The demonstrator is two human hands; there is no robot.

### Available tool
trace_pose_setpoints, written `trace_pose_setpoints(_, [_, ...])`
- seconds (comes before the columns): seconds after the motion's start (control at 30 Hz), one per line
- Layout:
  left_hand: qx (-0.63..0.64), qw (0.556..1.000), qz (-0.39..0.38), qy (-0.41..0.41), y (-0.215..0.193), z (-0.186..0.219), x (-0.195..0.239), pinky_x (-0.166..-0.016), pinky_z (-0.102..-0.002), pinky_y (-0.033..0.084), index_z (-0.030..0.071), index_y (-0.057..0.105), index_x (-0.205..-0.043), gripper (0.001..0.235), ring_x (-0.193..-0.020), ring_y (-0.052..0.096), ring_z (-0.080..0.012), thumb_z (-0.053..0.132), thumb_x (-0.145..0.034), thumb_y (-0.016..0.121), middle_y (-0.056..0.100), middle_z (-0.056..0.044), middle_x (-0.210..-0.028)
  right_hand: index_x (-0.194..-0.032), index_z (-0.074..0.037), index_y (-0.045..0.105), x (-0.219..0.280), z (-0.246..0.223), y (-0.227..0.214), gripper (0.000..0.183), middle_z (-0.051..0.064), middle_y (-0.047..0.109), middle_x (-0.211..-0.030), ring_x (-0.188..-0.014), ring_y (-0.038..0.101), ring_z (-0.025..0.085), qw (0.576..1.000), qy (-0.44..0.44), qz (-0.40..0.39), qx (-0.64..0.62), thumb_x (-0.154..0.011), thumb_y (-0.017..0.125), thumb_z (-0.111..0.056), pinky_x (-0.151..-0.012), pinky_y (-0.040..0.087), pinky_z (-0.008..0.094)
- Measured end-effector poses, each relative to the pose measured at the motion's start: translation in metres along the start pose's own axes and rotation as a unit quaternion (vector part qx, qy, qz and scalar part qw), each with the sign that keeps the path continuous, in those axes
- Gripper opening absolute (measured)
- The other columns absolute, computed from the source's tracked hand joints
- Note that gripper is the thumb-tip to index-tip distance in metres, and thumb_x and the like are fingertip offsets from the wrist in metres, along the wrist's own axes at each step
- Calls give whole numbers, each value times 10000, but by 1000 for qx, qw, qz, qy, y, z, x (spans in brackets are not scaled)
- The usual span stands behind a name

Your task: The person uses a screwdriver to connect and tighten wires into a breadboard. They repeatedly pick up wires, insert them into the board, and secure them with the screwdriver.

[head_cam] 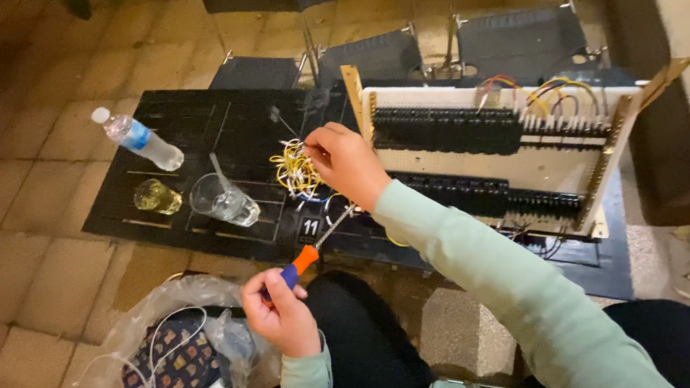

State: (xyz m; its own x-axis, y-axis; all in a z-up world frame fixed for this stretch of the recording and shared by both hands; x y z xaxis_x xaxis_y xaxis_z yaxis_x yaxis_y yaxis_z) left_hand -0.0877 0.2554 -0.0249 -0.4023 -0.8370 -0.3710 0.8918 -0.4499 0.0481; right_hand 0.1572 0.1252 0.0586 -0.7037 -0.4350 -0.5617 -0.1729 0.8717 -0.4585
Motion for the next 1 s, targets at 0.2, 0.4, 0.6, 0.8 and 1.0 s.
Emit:
trace_pose_setpoints(0.2, [-8, 997, -1, -79, -53, -26, 5, -483, -263, 502, 61, 578, -1005, 190, -491, 559, -137, 245, -1050, 591, 601, -118, -769, -868, -114, 687, 44, 160, 140, 143, 85, 604, -768, -574, 584, 238, 905, 32, -216, 364, -918, 656, 16, -472, 548, 418])
trace_pose_setpoints(0.4, [138, 967, 2, -213, -42, -63, 7, -602, -337, 557, 64, 550, -1123, 191, -542, 596, -233, 205, -1014, 620, 589, -144, -880, -818, -166, 707, 62, 108, 126, 71, 65, 678, -856, -840, 617, 281, 889, -127, -223, 380, -868, 702, -115, -713, 527, 414])
trace_pose_setpoints(0.6, [158, 969, -152, -112, 30, -12, 3, -633, -307, 601, 20, 594, -1114, 256, -587, 652, -181, 256, -1049, 517, 657, -162, -922, -758, -95, 703, 71, 24, -91, 264, 72, 681, -697, -596, 603, 242, 982, 48, -137, 122, -947, 724, -278, -616, 446, 422])
trace_pose_setpoints(0.8, [188, 903, -348, 167, 166, 98, 57, -941, -340, 631, -44, 480, -1296, 322, -1084, 714, -310, 169, -1064, 544, 632, -262, -1251, -1194, -61, 732, 96, 71, -276, 285, 128, 647, -1068, -1018, 574, 353, 943, 86, 137, 290, -1006, 774, -272, -877, 442, 444])
trace_pose_setpoints(1.0, [147, 841, -367, 370, 255, 143, 97, -1139, -477, 509, 32, 469, -1286, 238, -1243, 620, -375, 132, -1087, 551, 589, -218, -1311, -1341, -200, 701, 64, 107, -254, 396, 10, 723, -1170, -1120, 591, 262, 953, 69, -45, 291, -978, 734, -356, -997, 252, 473])
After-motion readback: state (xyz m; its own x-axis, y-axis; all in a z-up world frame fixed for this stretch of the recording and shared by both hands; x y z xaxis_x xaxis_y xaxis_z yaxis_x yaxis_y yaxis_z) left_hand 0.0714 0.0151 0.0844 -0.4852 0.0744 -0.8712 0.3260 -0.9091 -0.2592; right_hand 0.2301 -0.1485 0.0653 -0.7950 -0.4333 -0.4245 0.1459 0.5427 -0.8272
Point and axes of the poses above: each hand's wrist, its own x-axis away from the middle knuckle, its own y-axis out of the palm, z = x × y, the point moved 9 cm from there along -x, towards the middle knuckle
